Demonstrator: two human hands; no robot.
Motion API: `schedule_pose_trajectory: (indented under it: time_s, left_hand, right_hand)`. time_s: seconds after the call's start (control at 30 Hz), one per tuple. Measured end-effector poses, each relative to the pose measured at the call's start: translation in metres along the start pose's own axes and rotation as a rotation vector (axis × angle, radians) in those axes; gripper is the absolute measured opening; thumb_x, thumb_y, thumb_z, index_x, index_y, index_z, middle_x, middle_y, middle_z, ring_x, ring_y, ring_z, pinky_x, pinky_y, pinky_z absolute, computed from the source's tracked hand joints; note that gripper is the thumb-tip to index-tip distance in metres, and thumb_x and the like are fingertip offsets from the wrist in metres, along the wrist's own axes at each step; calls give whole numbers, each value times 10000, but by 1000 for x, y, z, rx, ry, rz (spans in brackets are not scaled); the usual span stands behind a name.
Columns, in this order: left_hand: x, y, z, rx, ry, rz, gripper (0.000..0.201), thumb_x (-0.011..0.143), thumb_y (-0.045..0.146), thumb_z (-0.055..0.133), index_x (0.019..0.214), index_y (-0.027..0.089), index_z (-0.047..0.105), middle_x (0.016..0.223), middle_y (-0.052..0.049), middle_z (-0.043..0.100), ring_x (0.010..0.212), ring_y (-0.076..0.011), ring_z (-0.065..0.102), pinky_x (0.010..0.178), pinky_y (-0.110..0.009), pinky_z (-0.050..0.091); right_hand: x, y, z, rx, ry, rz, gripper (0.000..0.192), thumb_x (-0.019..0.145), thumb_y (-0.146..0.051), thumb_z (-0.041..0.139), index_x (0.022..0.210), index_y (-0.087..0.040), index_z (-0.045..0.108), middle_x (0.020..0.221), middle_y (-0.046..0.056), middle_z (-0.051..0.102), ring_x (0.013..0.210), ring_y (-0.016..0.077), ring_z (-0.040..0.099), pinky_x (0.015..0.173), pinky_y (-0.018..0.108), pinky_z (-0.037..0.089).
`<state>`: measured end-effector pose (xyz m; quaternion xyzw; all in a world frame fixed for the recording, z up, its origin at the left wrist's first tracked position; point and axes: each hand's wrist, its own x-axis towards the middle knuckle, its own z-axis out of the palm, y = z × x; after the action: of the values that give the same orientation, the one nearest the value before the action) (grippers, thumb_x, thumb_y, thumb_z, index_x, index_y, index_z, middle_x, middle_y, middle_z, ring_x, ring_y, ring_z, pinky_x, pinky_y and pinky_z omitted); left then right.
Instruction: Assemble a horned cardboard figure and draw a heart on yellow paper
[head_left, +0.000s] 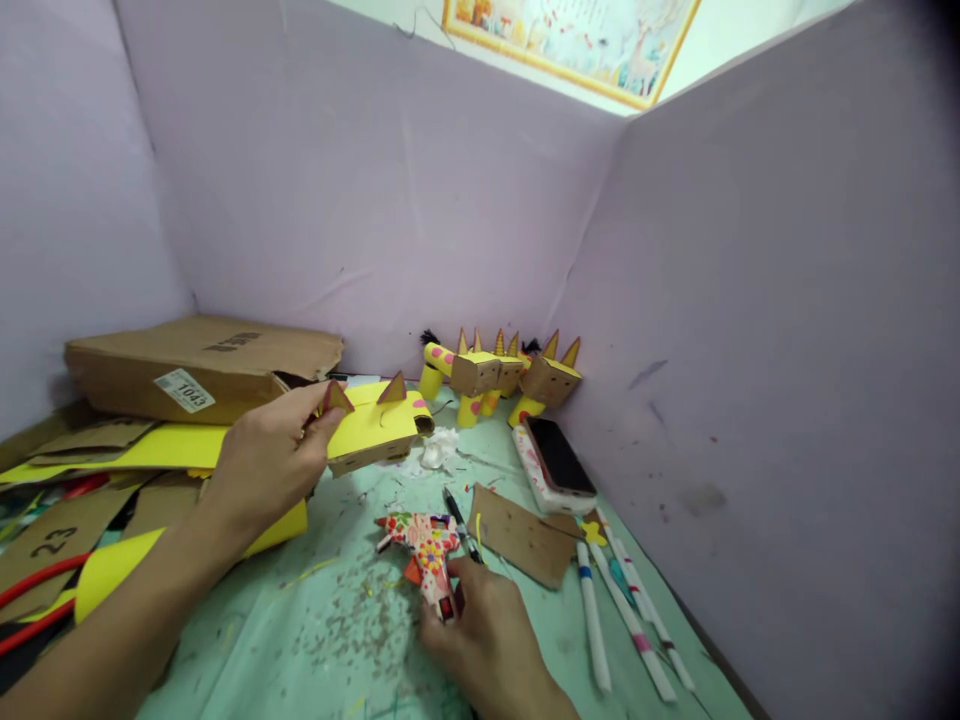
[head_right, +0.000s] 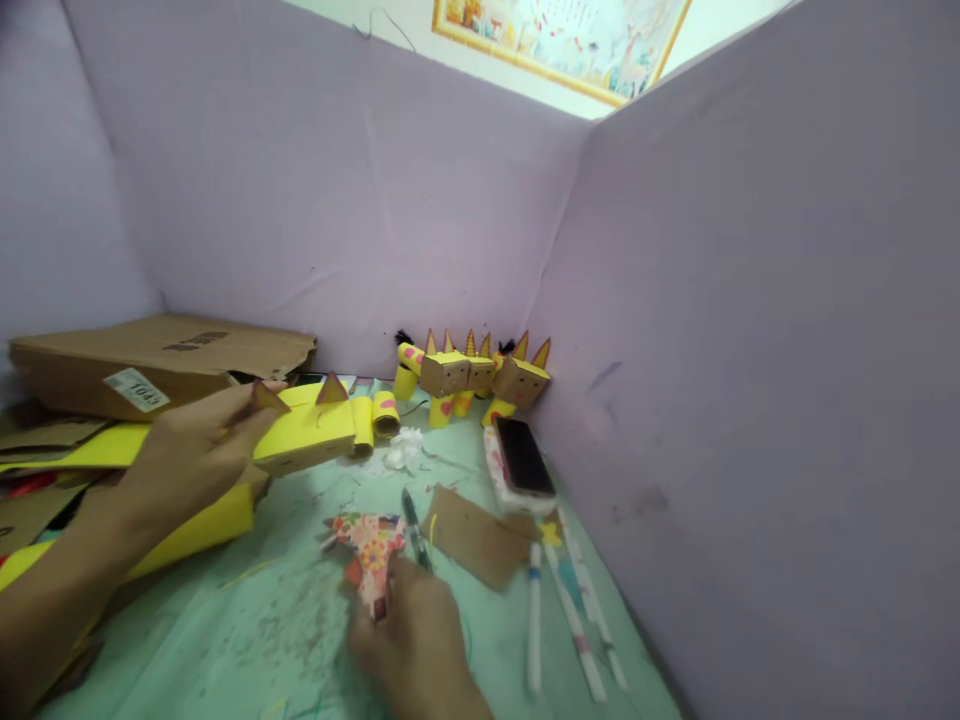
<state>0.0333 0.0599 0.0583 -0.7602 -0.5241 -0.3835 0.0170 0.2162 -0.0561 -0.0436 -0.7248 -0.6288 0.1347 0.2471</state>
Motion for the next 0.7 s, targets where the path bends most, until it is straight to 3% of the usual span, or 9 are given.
schedule_pose_trajectory:
  time_s: [0.13, 0.2, 0.27, 0.4, 0.57, 0.7]
  left_hand:
    - [0, -1, -3, 2, 11, -36, 223, 818, 314, 434, 953, 222, 586, 847, -21, 661, 731, -177, 576, 624, -243, 375]
    - [1, 0, -6, -6, 8, -45, 256, 822, 308, 431, 1004, 215, 585, 905, -38, 670, 764, -181, 583, 662, -250, 390]
    - [1, 1, -8, -14, 7, -42, 269, 825, 302, 427, 1019, 205, 586, 944, -53, 669, 787, -186, 586, 679, -256, 396]
    - [1, 3, -8, -8, 2, -43, 253, 823, 302, 426, 982, 198, 594, 925, -56, 666, 772, -190, 582, 662, -261, 388]
    - [0, 4, -6, 11, -10, -30, 228, 827, 308, 413, 911, 194, 591, 804, -25, 639, 676, -163, 533, 587, -245, 342]
    - [-2, 2, 0, -141, -86, -71, 262, 821, 336, 425, 929, 182, 608, 809, -24, 651, 699, -165, 544, 618, -251, 368]
  right_hand:
    - [1, 10, -7, 83, 160, -143, 101, 664, -193, 561, 743, -179, 622, 599, 9, 639, 473, 128, 554, 458, 197, 354]
    - [13, 17, -20, 76, 212, -119, 129, 741, -263, 514, 759, -186, 616, 581, 3, 621, 494, 138, 549, 470, 206, 358]
    - [31, 26, -34, -4, 307, -5, 193, 776, -318, 482, 723, -182, 608, 573, 14, 620, 519, 156, 558, 483, 222, 349]
    - [66, 42, -44, -159, 283, 169, 306, 784, -379, 453, 740, -140, 639, 618, 82, 662, 554, 193, 578, 472, 248, 314]
    - [94, 51, -32, -175, 242, 173, 292, 770, -336, 490, 705, -109, 662, 661, 146, 674, 627, 234, 614, 520, 278, 350]
    - [105, 49, -35, -141, 221, 189, 320, 777, -346, 494, 713, -90, 675, 730, 206, 676, 747, 302, 633, 614, 342, 407]
